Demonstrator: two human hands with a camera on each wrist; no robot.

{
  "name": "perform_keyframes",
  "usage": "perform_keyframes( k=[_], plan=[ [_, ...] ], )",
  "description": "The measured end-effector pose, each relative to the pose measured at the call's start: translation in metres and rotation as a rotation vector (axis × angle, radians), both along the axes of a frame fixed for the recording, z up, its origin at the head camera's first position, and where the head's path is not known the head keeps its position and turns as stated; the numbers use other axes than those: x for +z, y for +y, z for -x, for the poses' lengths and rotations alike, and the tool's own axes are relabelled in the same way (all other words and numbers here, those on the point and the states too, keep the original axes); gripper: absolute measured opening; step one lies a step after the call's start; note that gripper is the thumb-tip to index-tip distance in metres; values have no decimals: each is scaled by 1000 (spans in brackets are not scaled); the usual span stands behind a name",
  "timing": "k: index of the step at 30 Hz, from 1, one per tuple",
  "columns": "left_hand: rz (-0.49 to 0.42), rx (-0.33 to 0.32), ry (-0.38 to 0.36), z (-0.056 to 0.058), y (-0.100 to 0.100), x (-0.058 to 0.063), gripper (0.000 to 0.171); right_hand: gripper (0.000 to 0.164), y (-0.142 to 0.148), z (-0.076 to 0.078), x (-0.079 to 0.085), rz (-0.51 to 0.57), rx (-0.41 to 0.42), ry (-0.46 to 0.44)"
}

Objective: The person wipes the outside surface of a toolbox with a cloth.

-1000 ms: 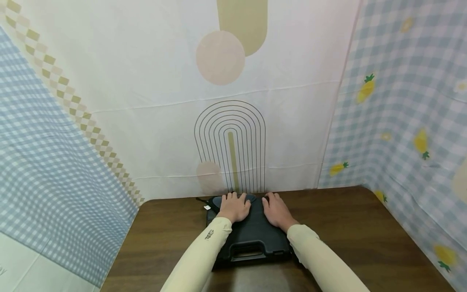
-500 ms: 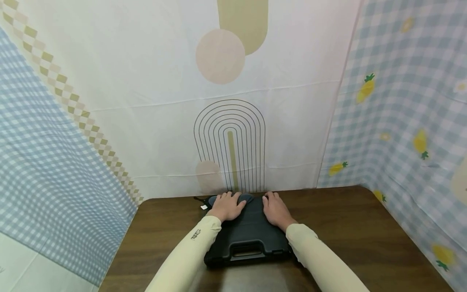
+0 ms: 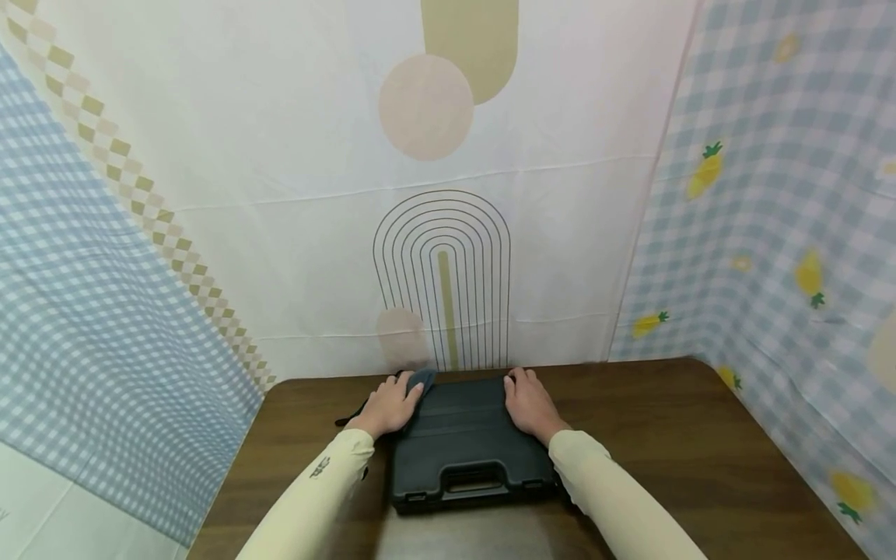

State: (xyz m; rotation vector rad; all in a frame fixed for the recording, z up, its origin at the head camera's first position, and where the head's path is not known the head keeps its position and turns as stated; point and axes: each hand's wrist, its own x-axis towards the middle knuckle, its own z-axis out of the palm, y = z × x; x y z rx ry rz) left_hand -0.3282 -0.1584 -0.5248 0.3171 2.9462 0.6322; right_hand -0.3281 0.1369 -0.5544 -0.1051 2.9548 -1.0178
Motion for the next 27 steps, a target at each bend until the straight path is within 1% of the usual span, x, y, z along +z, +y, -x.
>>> perform_keyframes(
  k=[4, 10, 15, 18, 22, 27],
  plan=[
    [-81, 4, 9, -3, -5, -5, 59, 50, 0, 0, 0, 1, -4, 5],
    [-143, 30, 28, -5, -3, -8, 59, 50, 1, 1, -1, 0, -1, 7],
    [-249, 60, 41, -11, -2, -11, 57, 51, 0, 1, -1, 1, 2, -3],
    [-304, 71, 33, -18, -2, -12, 59, 51, -1, 1, -2, 11, 0, -12],
    [-375, 85, 0, -32, -3, -16, 64, 50, -2, 1, -2, 21, -10, -11],
    [-463, 95, -42, -55, -6, -19, 67, 52, 0, 2, -2, 15, -12, -7]
  ],
)
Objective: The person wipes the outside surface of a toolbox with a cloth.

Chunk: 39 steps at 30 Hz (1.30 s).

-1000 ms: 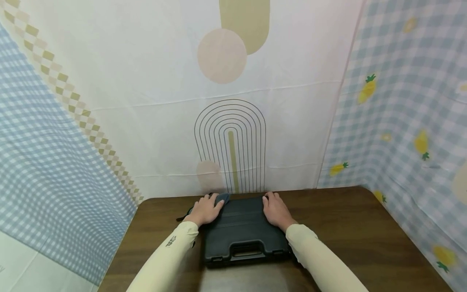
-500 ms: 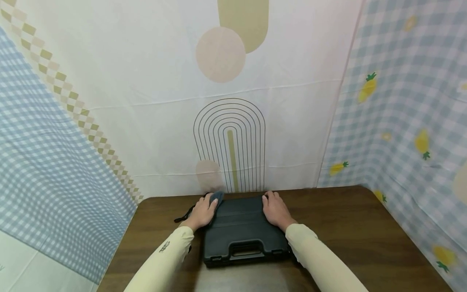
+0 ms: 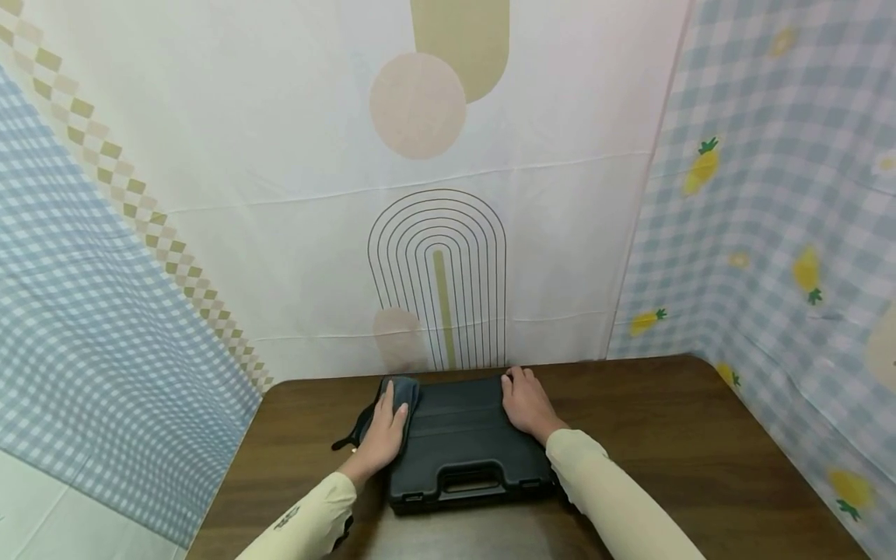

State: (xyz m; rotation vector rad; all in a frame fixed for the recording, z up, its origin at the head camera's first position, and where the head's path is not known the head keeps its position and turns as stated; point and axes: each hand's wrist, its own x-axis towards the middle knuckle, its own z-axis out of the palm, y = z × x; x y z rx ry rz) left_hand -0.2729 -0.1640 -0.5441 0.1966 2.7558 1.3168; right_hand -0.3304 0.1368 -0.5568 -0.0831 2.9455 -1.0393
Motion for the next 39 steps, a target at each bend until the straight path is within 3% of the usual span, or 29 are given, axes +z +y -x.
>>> perform_keyframes(
  k=[12, 16, 20, 27, 30, 32, 39],
  plan=[
    [-38, -7, -17, -67, -2, -7, 69, 46, -1, 3, -1, 10, -3, 9],
    [30, -43, -22, -86, -4, -6, 70, 46, -1, 3, -2, 12, 2, 4],
    [153, -95, -19, -97, -5, -5, 71, 47, -1, 3, -2, 13, 11, -2],
    [235, -124, 16, -101, -2, -6, 72, 46, 0, 3, 0, 26, -3, -11],
    [295, -143, 94, -104, -1, -9, 70, 48, 2, 3, 1, 24, 0, -8],
    [376, -170, 188, -107, -1, -12, 69, 48, 1, 3, 0, 26, 1, -9],
    [793, -281, 663, -106, 0, -17, 70, 45, 1, 5, -2, 65, -8, -13]
  ],
)
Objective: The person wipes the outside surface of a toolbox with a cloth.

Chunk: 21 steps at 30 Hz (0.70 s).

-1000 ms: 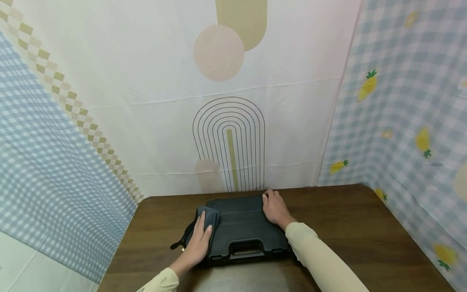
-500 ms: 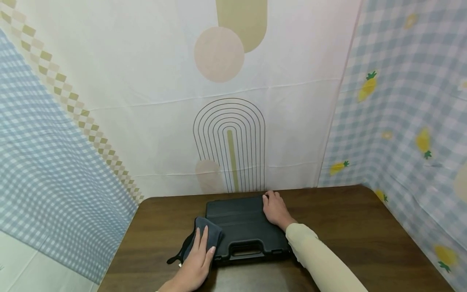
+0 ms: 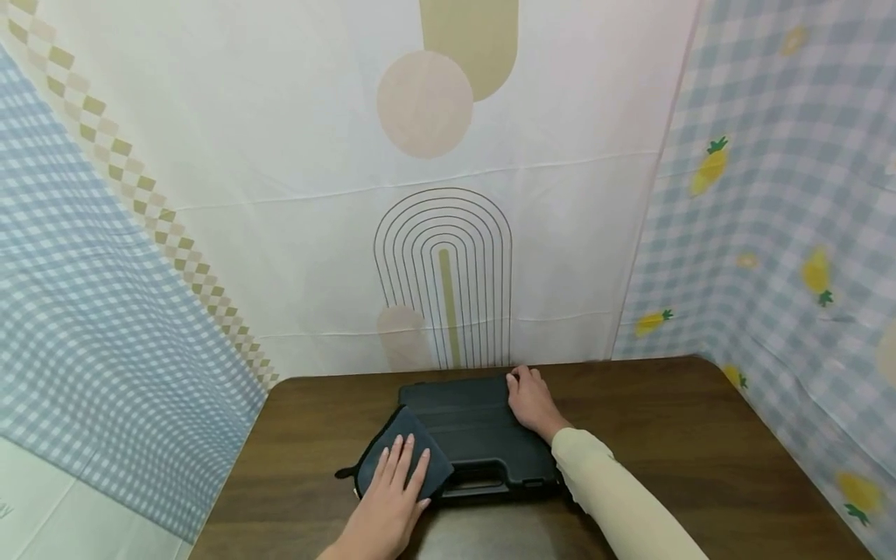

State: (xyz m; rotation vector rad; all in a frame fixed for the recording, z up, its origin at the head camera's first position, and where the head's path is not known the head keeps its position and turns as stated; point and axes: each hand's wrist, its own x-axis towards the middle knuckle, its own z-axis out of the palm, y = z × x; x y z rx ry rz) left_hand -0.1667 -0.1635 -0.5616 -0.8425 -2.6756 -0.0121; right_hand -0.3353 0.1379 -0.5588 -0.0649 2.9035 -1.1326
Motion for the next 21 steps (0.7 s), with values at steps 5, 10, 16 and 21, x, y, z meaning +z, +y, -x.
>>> perform_keyframes(
  k=[5, 10, 16, 21],
  plan=[
    [89, -72, 74, 7, 12, 1, 66, 46, 1, -1, 1, 29, -14, -19],
    [63, -161, 38, 15, 38, 0, 58, 46, 1, -2, 0, 45, -41, -14],
    [77, -207, 50, 18, 70, 1, 57, 45, 0, -1, -2, 44, -63, -6],
    [105, -183, 66, 19, 82, 5, 60, 46, 0, -1, -2, 44, -67, 0]
  ],
)
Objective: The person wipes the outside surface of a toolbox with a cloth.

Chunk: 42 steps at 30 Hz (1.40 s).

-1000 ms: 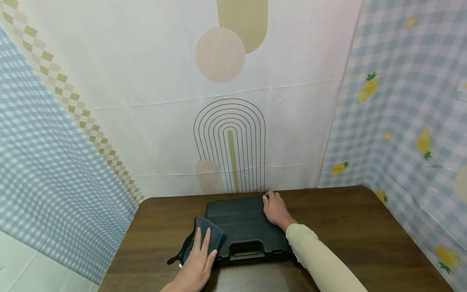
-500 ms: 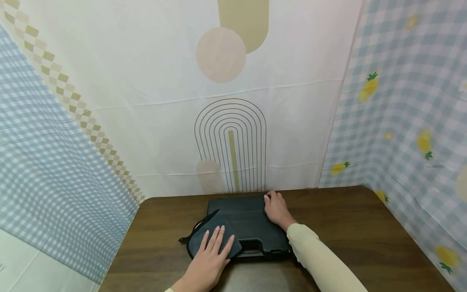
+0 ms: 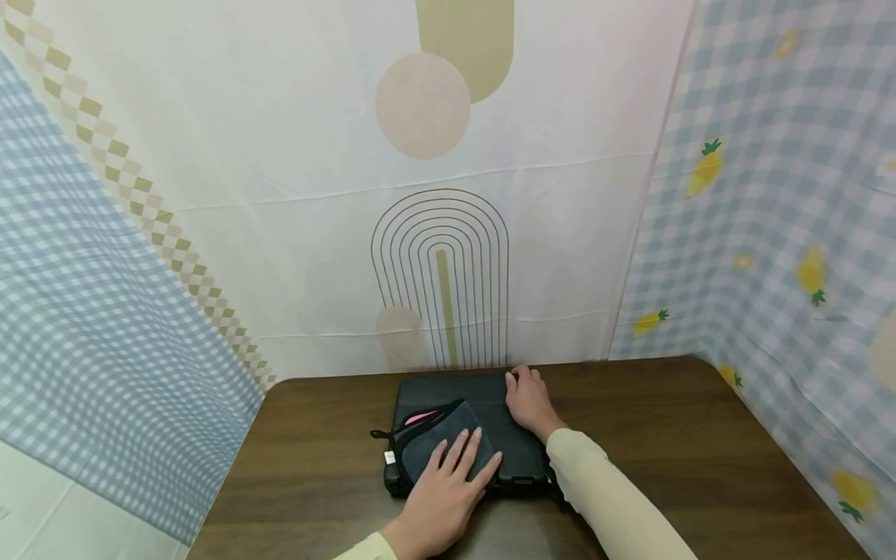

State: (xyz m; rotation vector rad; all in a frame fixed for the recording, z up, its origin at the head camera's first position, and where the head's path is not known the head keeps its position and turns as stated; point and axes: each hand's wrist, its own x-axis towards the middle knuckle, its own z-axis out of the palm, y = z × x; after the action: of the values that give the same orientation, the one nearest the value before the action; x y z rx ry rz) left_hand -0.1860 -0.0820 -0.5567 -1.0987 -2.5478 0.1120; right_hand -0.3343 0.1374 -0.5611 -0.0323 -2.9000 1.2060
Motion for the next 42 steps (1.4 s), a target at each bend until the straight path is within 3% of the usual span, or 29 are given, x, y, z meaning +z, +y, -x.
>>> perform_keyframes(
  k=[5, 12, 20, 24, 30, 36, 42],
  plan=[
    [34, 44, -33, 6, -3, 3, 68, 46, 1, 0, 1, 2, -6, 0],
    [-5, 154, -167, 11, -11, 6, 65, 54, 1, 0, 2, -10, 9, -1],
    [-44, 223, -198, 11, -28, 5, 67, 51, 1, -2, 2, -5, 27, -23],
    [-67, 257, -210, 8, -45, 5, 68, 47, 2, -2, 2, -8, 39, -21],
    [-118, 281, -154, 0, -71, 1, 73, 51, 4, -2, 2, -9, 59, -9],
    [-162, 297, -123, -9, -84, -4, 75, 54, 7, -1, 0, -6, 72, -3],
    [-256, 303, -220, -14, -86, -6, 73, 53, 8, -1, 1, -7, 91, 18]
  ],
)
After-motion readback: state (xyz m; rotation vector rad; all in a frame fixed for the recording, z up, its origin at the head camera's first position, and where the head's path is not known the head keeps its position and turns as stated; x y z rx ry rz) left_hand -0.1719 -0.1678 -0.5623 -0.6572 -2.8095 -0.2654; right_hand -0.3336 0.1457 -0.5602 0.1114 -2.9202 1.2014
